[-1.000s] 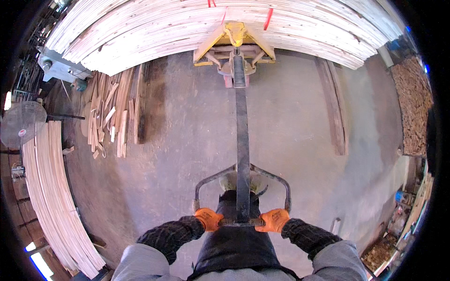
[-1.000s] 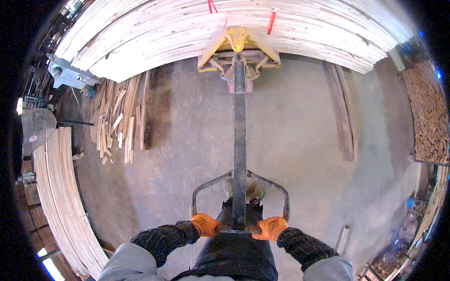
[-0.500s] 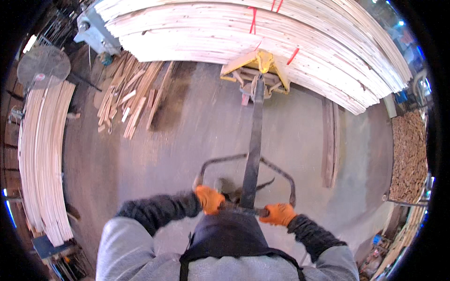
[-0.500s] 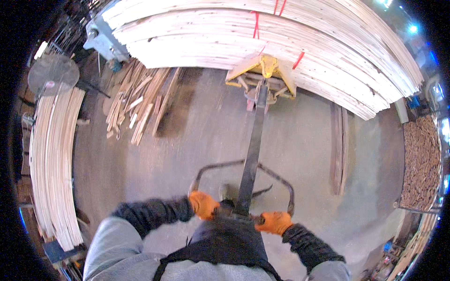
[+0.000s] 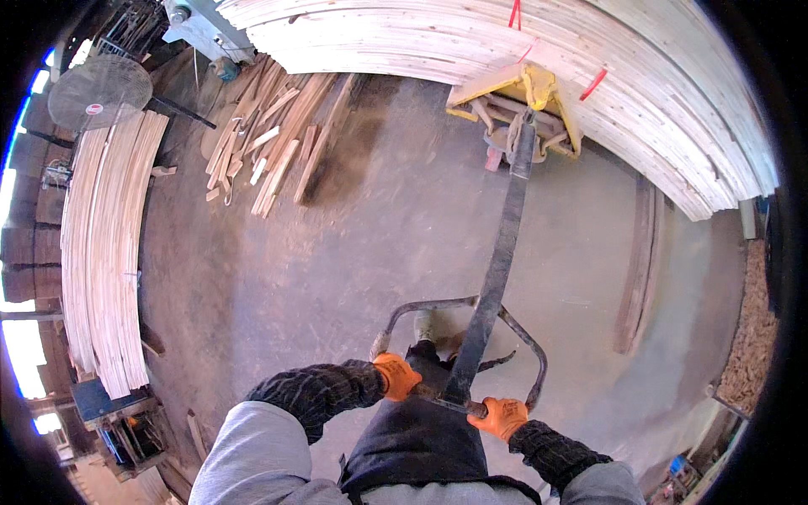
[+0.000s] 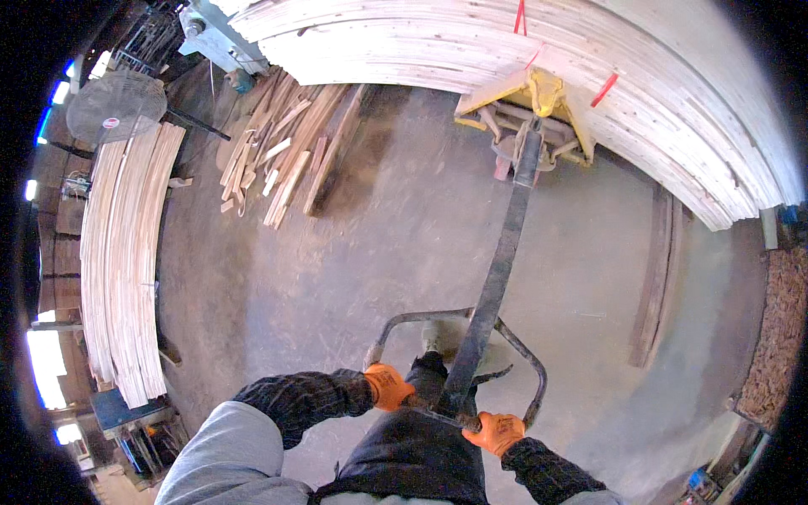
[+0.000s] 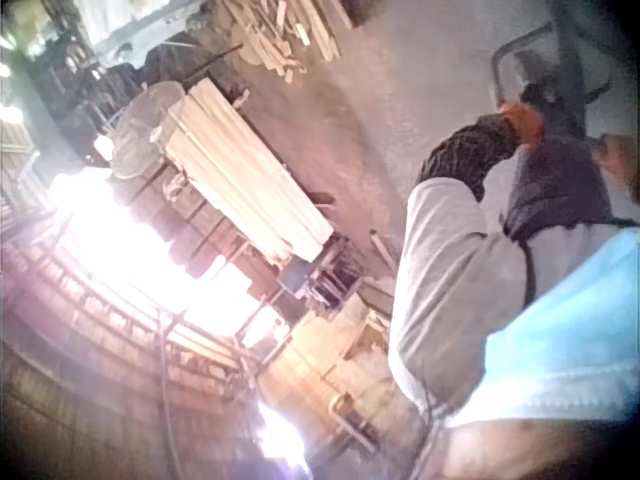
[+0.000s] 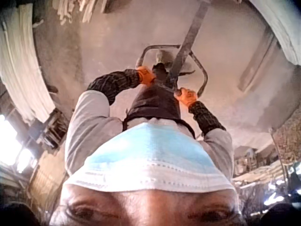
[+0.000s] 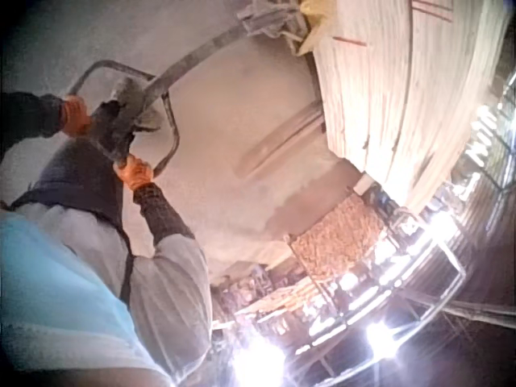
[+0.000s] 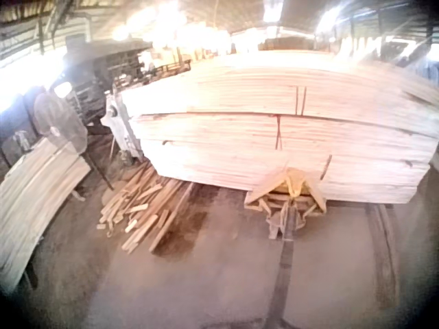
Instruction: The person operates a manual pallet jack to lift and move a large stack of wooden planks within a warehouse. They pump the jack handle to raise the load, then pull and push the jack to reposition the wood across the concrete floor.
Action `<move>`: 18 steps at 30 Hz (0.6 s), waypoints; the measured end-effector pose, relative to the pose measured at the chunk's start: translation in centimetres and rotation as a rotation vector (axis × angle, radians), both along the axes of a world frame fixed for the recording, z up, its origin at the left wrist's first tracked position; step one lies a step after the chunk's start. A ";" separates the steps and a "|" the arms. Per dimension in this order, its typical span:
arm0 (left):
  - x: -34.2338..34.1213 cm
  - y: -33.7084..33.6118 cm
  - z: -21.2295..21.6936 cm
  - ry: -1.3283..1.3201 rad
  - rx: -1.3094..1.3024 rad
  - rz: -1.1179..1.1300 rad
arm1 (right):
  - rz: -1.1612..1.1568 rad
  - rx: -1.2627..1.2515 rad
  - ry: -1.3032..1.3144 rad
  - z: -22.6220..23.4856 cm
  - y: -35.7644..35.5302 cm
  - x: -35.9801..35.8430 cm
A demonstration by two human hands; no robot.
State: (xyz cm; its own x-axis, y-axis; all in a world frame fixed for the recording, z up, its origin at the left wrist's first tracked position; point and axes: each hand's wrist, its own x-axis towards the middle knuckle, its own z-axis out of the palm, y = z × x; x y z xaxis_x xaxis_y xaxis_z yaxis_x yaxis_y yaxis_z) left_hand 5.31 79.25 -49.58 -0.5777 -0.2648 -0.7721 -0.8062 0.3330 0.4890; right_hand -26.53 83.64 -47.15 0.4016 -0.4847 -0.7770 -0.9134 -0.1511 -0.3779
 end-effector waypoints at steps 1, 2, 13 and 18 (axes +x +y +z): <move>0.0 0.5 -1.5 0.033 -0.044 0.018 | -0.004 -0.003 0.010 -1.4 0.3 0.0; -0.3 0.9 -3.2 0.010 -0.029 -0.023 | -0.008 -0.006 0.019 -2.7 0.7 0.1; -0.1 0.7 1.4 -0.039 -0.324 0.226 | -0.053 -0.008 0.079 4.3 -1.9 0.7; 1.4 -5.5 14.8 0.123 -0.131 0.044 | -0.027 -0.145 -0.008 12.3 -5.3 0.8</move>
